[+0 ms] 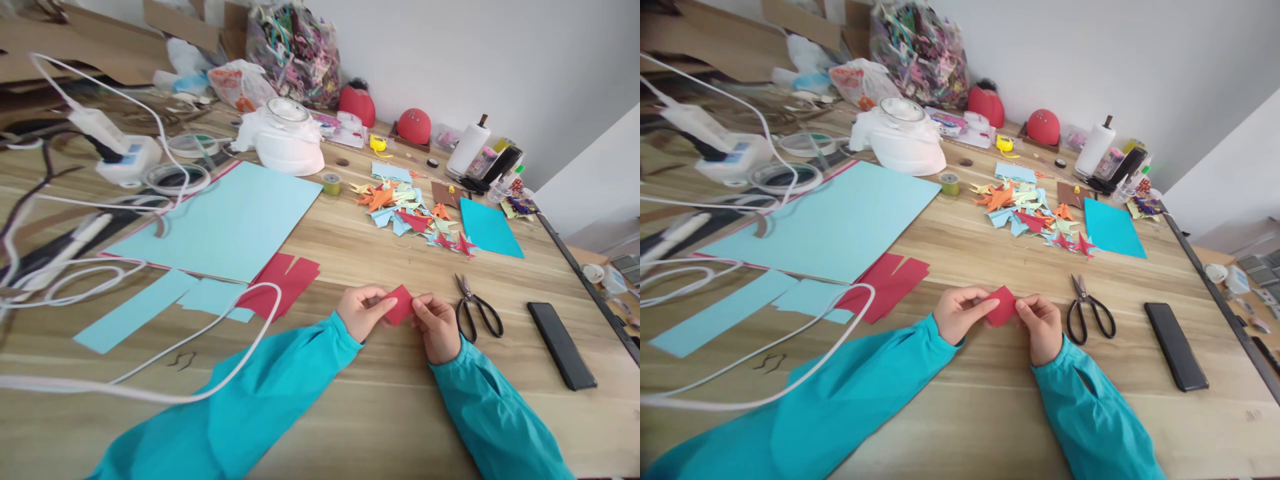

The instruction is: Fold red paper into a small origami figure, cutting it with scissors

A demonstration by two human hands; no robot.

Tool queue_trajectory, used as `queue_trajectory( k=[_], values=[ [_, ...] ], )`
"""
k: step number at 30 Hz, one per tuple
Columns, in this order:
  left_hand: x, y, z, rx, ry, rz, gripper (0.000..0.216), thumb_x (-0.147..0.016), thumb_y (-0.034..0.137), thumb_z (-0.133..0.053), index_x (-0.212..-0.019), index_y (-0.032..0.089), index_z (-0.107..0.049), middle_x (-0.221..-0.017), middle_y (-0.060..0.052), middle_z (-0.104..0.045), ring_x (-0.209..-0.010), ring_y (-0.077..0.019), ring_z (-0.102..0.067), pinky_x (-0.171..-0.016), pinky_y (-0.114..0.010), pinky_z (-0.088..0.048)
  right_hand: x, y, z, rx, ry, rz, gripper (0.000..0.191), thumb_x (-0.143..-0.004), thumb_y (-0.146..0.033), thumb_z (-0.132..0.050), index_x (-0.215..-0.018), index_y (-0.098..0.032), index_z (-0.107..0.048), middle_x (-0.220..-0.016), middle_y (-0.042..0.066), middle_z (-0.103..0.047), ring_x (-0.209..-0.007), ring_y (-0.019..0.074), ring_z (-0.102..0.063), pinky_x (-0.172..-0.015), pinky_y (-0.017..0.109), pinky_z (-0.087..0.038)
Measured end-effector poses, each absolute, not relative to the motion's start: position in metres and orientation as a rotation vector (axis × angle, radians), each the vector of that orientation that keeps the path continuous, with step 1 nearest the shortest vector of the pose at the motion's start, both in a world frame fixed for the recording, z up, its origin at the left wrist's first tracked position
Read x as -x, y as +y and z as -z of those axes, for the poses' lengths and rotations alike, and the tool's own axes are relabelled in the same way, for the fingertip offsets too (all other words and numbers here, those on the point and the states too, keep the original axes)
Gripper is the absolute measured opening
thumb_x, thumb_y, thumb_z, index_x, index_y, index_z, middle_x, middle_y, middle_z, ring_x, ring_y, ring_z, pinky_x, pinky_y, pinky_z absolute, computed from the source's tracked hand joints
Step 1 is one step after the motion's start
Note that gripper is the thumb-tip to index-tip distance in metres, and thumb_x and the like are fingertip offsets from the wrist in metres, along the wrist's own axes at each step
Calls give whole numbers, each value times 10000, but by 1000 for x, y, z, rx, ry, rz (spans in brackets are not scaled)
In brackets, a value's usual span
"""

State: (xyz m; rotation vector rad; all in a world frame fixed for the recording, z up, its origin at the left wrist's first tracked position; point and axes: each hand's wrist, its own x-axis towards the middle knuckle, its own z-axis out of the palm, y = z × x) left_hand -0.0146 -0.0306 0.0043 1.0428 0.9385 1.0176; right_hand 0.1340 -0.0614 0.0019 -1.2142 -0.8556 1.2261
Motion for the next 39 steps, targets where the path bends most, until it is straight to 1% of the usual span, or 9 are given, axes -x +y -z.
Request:
queue_trajectory(
  k=[5,9,12,16,21,27,32,36,39],
  values=[
    [17,-26,0,-1016,965,-1021,355,-544,455,-732,-631,123,-639,-544,-22,-639,-473,-156,-591,-396,-260,-513,-136,-62,0,1225,-953,-1214,227,-666,-356,-731,-649,-157,-622,-533,-26,-573,-439,72,-446,-430,204,-335],
    [19,-25,-3,-986,962,-1011,347,-519,439,-748,-605,120,-641,-504,-12,-619,-416,-145,-562,-356,-261,-494,-137,-62,0,1214,-963,-1242,215,-676,-345,-727,-653,-154,-631,-517,-27,-570,-448,68,-459,-439,191,-345],
    [21,-26,-9,-940,967,-1002,328,-496,415,-761,-588,125,-640,-496,-6,-619,-407,-139,-557,-349,-254,-488,-136,-62,-3,1184,-877,-1319,251,-686,-388,-707,-634,-156,-629,-515,-19,-574,-455,81,-480,-441,197,-373],
    [22,-26,-15,-878,971,-1005,294,-504,376,-765,-610,128,-650,-499,4,-623,-419,-133,-563,-373,-248,-502,-135,-61,-6,1159,-786,-1380,285,-677,-426,-696,-628,-152,-634,-531,2,-594,-452,95,-499,-423,205,-386],
    [21,-24,-11,-878,983,-974,325,-463,401,-776,-585,131,-641,-490,1,-621,-403,-136,-556,-357,-253,-490,-136,-60,-5,1180,-810,-1384,307,-677,-448,-687,-626,-151,-633,-529,13,-595,-460,105,-501,-425,214,-385],
    [19,-27,-13,-960,915,-949,317,-497,411,-762,-567,127,-639,-469,5,-599,-391,-128,-544,-365,-252,-481,-136,-63,-7,1255,-1114,-1281,298,-735,-454,-638,-675,-162,-641,-509,-10,-557,-461,97,-458,-448,221,-370],
    [20,-30,-16,-988,870,-909,318,-521,419,-748,-549,127,-625,-491,-9,-605,-417,-145,-564,-389,-268,-482,-133,-66,-11,1314,-1233,-1114,298,-740,-441,-638,-647,-158,-635,-469,-19,-533,-437,92,-429,-431,219,-332],
    [21,-29,-16,-1081,887,-922,263,-556,359,-723,-501,136,-595,-449,6,-571,-413,-118,-526,-409,-234,-426,-132,-68,-12,1323,-1283,-1060,274,-760,-405,-626,-636,-161,-632,-467,-21,-525,-441,94,-425,-439,222,-332],
    [23,-27,-16,-1182,914,-957,247,-558,307,-707,-458,135,-561,-415,30,-505,-420,-76,-436,-429,-206,-362,-132,-70,-13,1331,-1329,-1003,249,-768,-380,-620,-639,-168,-635,-498,-16,-544,-462,101,-438,-465,232,-356]
  ],
)
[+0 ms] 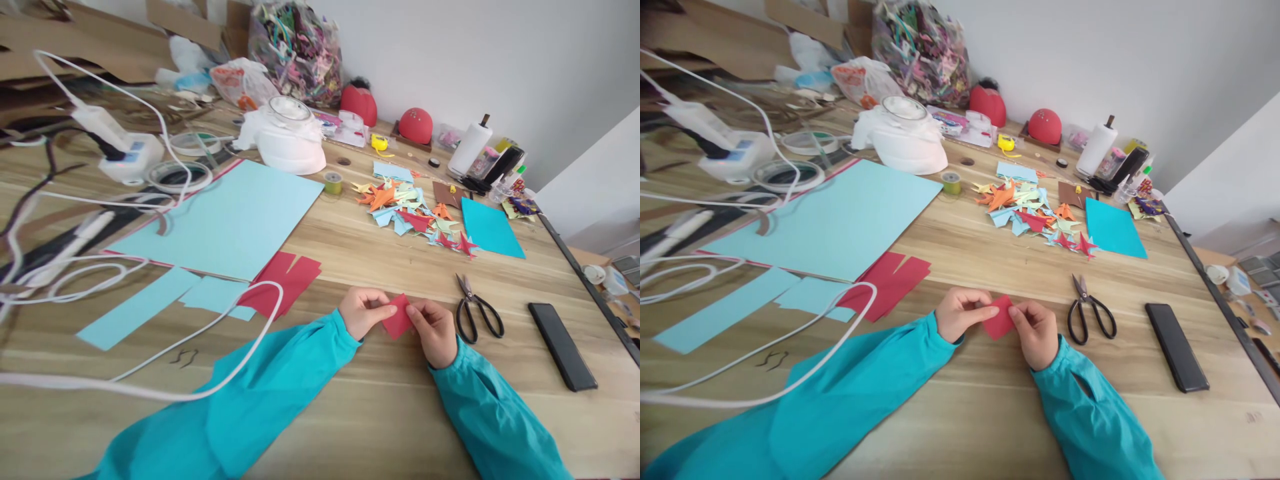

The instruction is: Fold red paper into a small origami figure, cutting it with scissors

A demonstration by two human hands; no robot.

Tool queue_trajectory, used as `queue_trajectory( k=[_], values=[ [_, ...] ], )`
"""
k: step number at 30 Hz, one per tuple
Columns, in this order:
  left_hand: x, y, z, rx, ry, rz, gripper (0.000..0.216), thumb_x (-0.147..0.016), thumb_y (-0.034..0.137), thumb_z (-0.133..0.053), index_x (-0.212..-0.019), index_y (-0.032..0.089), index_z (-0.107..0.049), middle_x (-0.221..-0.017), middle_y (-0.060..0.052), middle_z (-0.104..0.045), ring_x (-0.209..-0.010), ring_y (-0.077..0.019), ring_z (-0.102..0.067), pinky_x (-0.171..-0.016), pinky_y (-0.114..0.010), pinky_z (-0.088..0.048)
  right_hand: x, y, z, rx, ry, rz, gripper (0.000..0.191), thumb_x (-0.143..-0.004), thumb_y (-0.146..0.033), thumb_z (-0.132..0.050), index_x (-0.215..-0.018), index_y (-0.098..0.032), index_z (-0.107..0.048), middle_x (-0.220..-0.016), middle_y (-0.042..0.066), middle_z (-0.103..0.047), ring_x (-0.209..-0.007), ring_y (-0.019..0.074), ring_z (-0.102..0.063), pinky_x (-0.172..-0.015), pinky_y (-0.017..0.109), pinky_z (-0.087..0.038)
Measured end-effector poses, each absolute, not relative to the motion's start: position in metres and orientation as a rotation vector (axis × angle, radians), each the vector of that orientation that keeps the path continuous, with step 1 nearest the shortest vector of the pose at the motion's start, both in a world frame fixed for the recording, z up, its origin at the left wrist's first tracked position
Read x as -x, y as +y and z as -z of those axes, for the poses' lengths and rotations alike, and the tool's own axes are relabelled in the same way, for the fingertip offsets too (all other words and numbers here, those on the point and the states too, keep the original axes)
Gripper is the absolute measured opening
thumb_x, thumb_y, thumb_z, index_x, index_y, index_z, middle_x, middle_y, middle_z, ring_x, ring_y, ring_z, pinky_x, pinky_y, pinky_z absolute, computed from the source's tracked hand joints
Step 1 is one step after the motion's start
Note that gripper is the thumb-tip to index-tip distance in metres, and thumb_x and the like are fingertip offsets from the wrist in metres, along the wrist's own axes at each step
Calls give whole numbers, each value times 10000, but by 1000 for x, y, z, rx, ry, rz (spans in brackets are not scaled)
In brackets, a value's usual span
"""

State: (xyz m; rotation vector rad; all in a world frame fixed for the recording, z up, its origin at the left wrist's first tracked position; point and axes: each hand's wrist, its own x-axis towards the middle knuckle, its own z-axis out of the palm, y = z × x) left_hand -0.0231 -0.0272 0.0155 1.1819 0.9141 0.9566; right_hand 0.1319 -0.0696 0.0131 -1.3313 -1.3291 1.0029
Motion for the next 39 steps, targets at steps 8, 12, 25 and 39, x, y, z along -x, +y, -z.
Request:
queue_trajectory(
  k=[8,12,25,39],
  values=[
    [21,-31,-13,-1430,904,-974,250,-709,365,-589,-618,133,-600,-555,7,-511,-539,-100,-440,-516,-226,-349,-129,-74,-15,1324,-1471,-993,231,-790,-349,-595,-643,-175,-633,-548,3,-585,-501,121,-478,-502,249,-395],
    [22,-31,-13,-1552,898,-984,323,-771,360,-525,-529,146,-520,-538,21,-436,-543,-99,-411,-536,-236,-335,-128,-74,-16,1310,-1460,-1038,210,-776,-331,-610,-637,-176,-637,-544,-1,-584,-492,117,-472,-491,243,-378],
    [25,-28,-10,-1793,1030,-870,503,-789,442,-475,-416,177,-266,-429,56,-233,-452,-72,-253,-464,-242,-210,-129,-71,-14,1284,-1356,-1133,262,-756,-385,-624,-610,-167,-622,-504,-15,-549,-465,101,-435,-466,236,-358],
    [25,-27,-8,-1767,1054,-909,520,-793,464,-461,-411,174,-261,-426,57,-210,-443,-65,-240,-453,-235,-201,-135,-66,-10,1300,-1263,-1135,303,-743,-425,-635,-617,-150,-607,-458,-22,-522,-430,87,-420,-431,216,-318]
  ],
)
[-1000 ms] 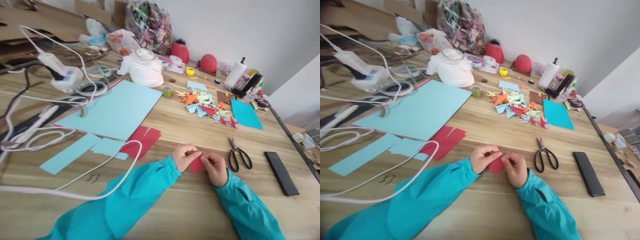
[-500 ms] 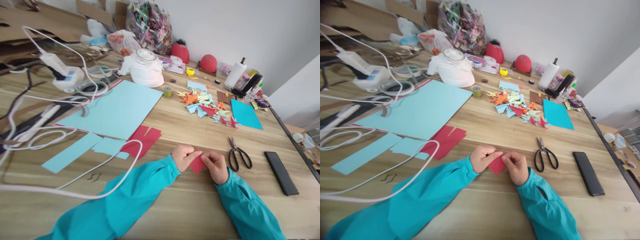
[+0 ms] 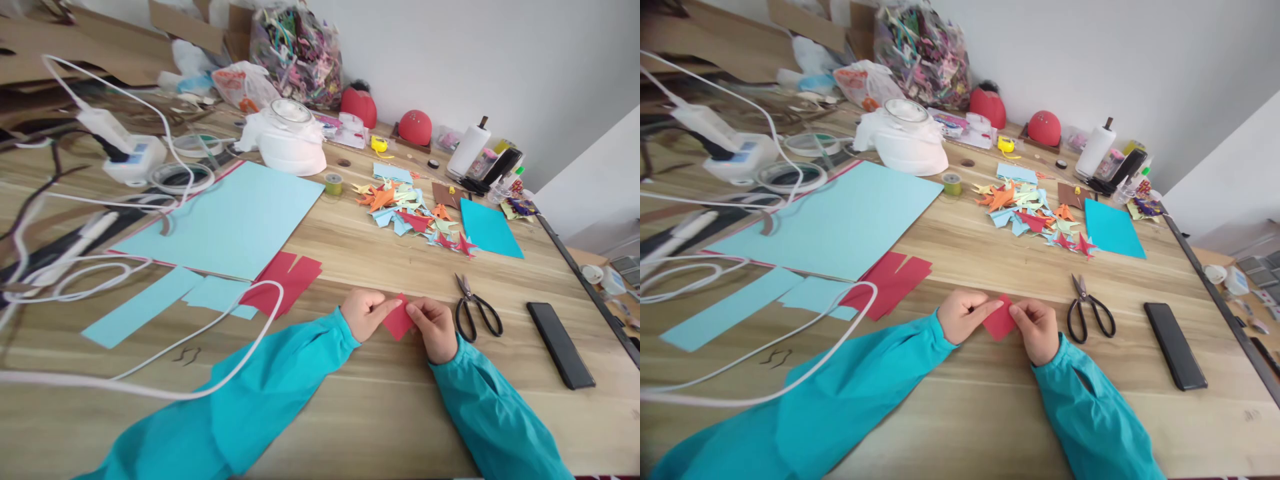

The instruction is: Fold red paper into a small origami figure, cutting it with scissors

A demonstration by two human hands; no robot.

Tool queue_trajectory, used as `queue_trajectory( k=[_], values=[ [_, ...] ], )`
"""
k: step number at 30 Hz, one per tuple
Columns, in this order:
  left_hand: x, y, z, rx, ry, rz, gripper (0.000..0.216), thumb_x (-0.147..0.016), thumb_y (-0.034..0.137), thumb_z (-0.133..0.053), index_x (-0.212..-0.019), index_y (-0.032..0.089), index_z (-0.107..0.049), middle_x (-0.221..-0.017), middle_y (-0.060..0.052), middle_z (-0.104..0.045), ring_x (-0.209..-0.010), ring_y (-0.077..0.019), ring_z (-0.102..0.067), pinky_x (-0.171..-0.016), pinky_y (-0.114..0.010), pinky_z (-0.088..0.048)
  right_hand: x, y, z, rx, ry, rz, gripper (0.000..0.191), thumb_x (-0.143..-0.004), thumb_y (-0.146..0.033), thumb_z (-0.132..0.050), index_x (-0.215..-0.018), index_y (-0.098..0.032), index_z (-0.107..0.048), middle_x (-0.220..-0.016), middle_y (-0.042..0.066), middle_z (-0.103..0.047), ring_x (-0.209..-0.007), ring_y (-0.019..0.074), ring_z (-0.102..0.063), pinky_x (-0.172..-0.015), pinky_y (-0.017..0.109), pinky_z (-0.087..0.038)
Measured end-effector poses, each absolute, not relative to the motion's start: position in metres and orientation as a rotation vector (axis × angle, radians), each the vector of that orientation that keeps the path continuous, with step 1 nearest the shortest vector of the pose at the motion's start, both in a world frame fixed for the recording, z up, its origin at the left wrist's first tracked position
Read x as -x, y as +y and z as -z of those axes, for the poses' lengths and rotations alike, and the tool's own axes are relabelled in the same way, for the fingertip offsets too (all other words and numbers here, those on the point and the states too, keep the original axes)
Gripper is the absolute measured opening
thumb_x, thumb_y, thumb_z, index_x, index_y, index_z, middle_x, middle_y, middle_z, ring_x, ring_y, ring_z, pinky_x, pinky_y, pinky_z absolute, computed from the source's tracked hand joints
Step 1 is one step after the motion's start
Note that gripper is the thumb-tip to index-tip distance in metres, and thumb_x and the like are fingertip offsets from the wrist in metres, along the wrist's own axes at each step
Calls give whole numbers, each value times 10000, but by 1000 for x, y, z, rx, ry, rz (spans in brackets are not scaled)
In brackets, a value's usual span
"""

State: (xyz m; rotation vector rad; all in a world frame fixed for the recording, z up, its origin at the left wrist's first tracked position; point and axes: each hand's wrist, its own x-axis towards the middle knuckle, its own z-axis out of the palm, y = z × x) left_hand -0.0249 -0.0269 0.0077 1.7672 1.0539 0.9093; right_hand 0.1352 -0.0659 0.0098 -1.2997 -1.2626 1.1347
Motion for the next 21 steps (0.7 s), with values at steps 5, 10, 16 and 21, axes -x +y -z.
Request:
queue_trajectory(
  k=[5,10,16,21],
  values=[
    [27,-29,-12,-1541,953,-914,449,-835,459,-374,-502,162,-428,-452,38,-379,-451,-85,-378,-452,-221,-292,-135,-66,-10,1306,-1251,-1122,307,-748,-433,-627,-626,-152,-606,-451,-26,-518,-423,87,-419,-430,217,-313],
    [26,-29,-7,-1523,852,-898,315,-763,388,-469,-552,155,-475,-513,35,-439,-425,-82,-441,-424,-213,-330,-135,-66,-11,1322,-1228,-1123,317,-737,-434,-635,-604,-148,-597,-465,-21,-526,-438,86,-418,-439,217,-306],
    [21,-31,-5,-1505,797,-792,277,-735,331,-464,-522,155,-467,-494,37,-430,-413,-78,-431,-419,-209,-332,-132,-67,-15,1320,-1171,-1245,329,-711,-466,-640,-618,-154,-592,-497,-24,-535,-462,91,-428,-455,220,-332],
    [19,-33,-4,-1561,787,-694,216,-709,244,-446,-512,154,-458,-516,39,-426,-412,-74,-439,-419,-204,-334,-130,-67,-15,1325,-1067,-1304,292,-652,-411,-700,-575,-156,-581,-456,-38,-516,-420,76,-396,-419,208,-285]
  ],
)
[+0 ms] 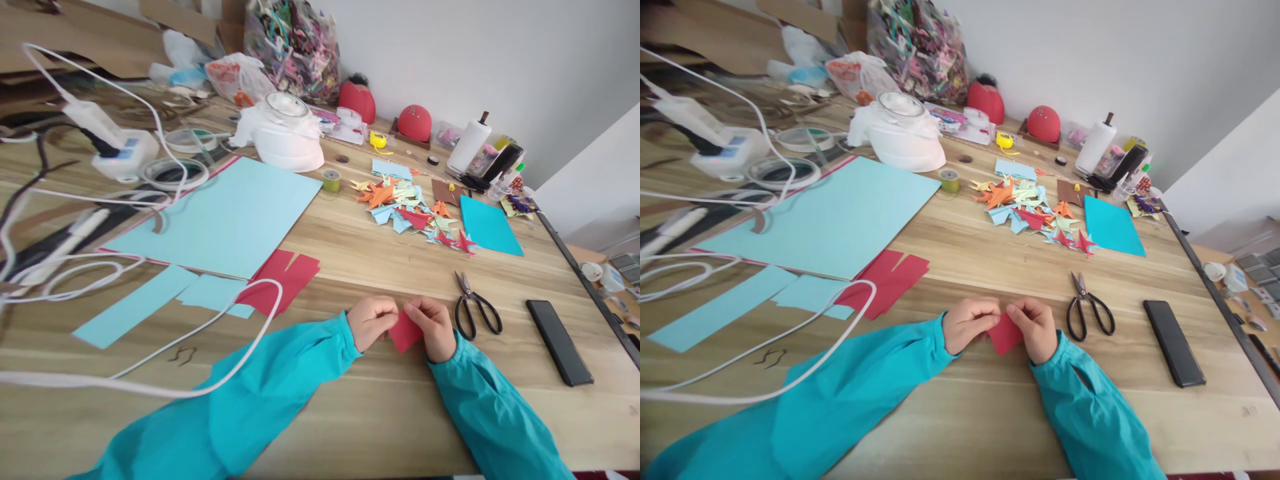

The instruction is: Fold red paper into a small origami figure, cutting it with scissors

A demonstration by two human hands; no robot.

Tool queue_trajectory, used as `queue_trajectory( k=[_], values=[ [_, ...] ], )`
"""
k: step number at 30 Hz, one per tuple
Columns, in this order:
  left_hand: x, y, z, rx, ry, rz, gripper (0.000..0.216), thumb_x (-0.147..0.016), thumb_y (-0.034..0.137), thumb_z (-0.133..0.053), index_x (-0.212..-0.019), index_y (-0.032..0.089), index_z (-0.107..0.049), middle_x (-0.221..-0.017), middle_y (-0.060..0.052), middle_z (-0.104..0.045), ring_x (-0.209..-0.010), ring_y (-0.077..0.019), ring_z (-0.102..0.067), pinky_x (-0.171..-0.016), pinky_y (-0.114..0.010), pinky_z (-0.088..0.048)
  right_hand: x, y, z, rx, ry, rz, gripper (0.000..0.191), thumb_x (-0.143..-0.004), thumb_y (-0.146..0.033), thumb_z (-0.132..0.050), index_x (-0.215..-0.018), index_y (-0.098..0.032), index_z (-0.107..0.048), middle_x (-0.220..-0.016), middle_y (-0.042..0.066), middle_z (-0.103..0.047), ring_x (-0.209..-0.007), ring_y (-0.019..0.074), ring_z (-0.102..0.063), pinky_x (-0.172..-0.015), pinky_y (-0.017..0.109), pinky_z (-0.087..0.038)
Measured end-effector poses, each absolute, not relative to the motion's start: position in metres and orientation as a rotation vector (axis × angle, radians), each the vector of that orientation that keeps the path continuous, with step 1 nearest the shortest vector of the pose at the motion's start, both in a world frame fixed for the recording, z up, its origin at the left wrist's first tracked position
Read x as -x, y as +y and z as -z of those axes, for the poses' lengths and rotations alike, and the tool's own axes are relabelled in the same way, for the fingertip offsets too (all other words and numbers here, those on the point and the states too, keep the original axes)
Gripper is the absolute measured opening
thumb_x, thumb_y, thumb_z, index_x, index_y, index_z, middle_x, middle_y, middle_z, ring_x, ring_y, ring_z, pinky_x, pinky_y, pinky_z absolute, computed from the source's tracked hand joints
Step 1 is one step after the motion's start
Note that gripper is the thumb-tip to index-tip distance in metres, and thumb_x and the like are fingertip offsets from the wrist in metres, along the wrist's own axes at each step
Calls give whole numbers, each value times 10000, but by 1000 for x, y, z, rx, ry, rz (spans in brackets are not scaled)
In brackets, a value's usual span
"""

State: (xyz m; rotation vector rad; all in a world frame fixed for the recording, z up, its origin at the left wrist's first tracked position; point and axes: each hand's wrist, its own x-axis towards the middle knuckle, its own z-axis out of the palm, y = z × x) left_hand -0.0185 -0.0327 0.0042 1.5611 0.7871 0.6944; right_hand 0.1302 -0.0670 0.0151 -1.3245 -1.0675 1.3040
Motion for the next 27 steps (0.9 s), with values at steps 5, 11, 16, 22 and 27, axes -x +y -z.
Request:
queue_trajectory(
  k=[5,11,16,22,27],
  values=[
    [16,-33,-1,-1457,823,-660,189,-673,214,-440,-494,154,-452,-495,36,-450,-366,-73,-436,-380,-198,-321,-135,-65,-8,1319,-914,-1281,268,-644,-356,-712,-534,-152,-577,-434,-42,-500,-405,73,-389,-405,206,-261],
    [17,-32,1,-1306,844,-653,152,-620,203,-415,-484,155,-462,-443,29,-460,-344,-73,-419,-353,-186,-294,-136,-60,-9,1298,-807,-1273,263,-618,-331,-726,-511,-153,-565,-422,-42,-495,-401,73,-390,-404,206,-258],
    [18,-33,-2,-1353,890,-678,174,-688,271,-421,-559,166,-474,-394,39,-435,-348,-85,-398,-364,-191,-294,-136,-62,-12,1279,-852,-1275,286,-620,-350,-723,-502,-153,-551,-415,-46,-492,-398,68,-381,-401,203,-249],
    [16,-32,-4,-1609,809,-731,253,-736,310,-453,-535,158,-467,-497,28,-443,-482,-88,-422,-456,-202,-329,-132,-67,-11,1343,-1078,-1279,320,-670,-415,-689,-543,-154,-555,-441,-47,-494,-417,63,-369,-413,205,-265],
    [15,-33,-5,-1430,858,-667,242,-750,331,-424,-570,170,-441,-443,52,-399,-413,-80,-377,-404,-201,-297,-131,-66,-13,1407,-1168,-1237,359,-688,-477,-658,-573,-152,-560,-467,-29,-519,-429,75,-396,-411,210,-293]
  ],
)
